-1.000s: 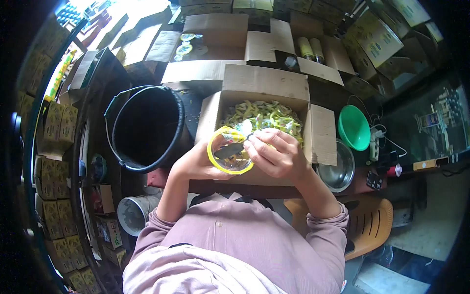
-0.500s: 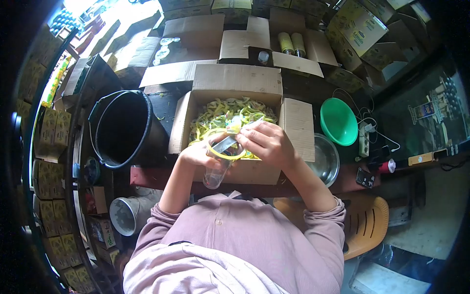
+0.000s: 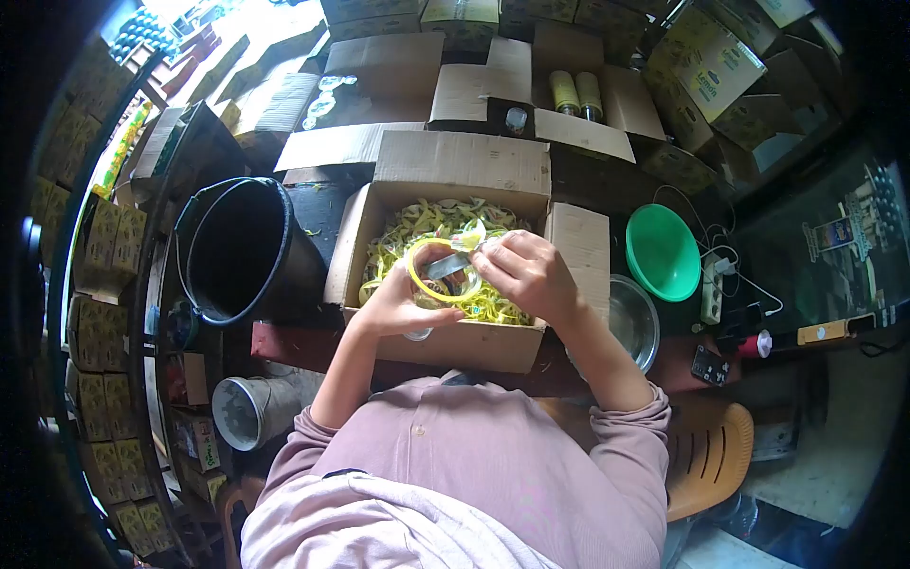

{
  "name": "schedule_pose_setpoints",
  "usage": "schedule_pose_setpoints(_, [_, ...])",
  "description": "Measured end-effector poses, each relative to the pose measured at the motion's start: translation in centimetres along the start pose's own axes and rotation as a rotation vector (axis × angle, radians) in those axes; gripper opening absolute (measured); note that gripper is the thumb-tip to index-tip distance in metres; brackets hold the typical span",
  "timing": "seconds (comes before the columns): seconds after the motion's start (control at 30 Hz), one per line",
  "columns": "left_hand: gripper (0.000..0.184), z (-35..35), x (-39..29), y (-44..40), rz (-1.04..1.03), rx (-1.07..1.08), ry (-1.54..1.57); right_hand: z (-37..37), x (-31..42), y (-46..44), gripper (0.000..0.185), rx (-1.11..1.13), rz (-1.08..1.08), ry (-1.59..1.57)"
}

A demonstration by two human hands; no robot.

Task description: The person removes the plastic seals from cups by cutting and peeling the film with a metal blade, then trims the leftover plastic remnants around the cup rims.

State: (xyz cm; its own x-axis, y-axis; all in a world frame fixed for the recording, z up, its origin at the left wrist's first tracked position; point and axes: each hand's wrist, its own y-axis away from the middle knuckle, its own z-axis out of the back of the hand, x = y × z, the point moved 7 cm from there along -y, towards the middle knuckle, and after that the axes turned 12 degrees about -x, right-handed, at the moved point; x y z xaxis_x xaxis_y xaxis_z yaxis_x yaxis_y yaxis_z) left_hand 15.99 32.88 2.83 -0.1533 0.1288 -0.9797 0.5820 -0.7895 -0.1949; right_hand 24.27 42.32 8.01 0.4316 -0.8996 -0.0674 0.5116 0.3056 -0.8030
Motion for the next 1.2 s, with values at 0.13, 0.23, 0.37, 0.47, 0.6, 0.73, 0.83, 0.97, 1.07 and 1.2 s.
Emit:
schedule_pose_setpoints(0.13, [0.06, 0.4, 0.0, 0.2, -0.051, 0.037, -0.105, -0.6, 0.6, 0.1, 0.017, 0.027, 0.0, -0.068])
schedule_pose_setpoints(0.23, [0.056, 0.3, 0.1, 0.6, 0.006, 0.092, -0.026, -0.8, 0.9, 0.3, 0.019, 0.032, 0.03, -0.074])
schedule_pose_setpoints(0.37, [0.048, -1.1, 0.7, 1.4, 0.249, 0.22, 0.309, -0.5, 1.1, 0.0, 0.021, -0.054, 0.034, -0.14])
schedule_pose_setpoints(0.47, [0.048, -2.3, 1.8, 1.9, 0.357, 0.416, 0.498, -0.6, 1.1, 0.2, 0.022, -0.075, 0.034, -0.162])
schedule_pose_setpoints(0.6, [0.049, -3.7, 1.7, 2.6, 0.374, 0.616, 0.773, -0.7, 0.9, 0.2, 0.02, -0.123, 0.001, -0.239])
schedule_pose_setpoints(0.73, [0.056, -3.8, 1.3, 2.7, 0.33, 0.584, 0.831, -0.3, -0.8, 0.3, 0.014, -0.216, -0.121, -0.224])
schedule_pose_setpoints(0.83, [0.064, -2.7, 1.3, 2.4, 0.274, 0.507, 0.623, -0.6, -3.8, 1.7, 0.015, -0.256, -0.575, -0.347])
schedule_pose_setpoints(0.97, [0.064, -0.7, -0.1, 1.4, 0.061, 0.239, 0.288, -4.8, -5.4, 6.6, 0.021, 0.307, -0.74, -0.127])
schedule_pose_setpoints(1.07, [0.056, 0.3, -0.9, 1.0, -0.101, 0.063, 0.149, -4.3, -5.0, 7.6, 0.024, 0.168, -0.842, -0.093])
schedule_pose_setpoints(1.2, [0.057, 1.3, -1.2, 1.0, -0.121, -0.16, 0.032, -2.0, -3.6, 5.8, 0.024, -0.126, -1.081, -0.313])
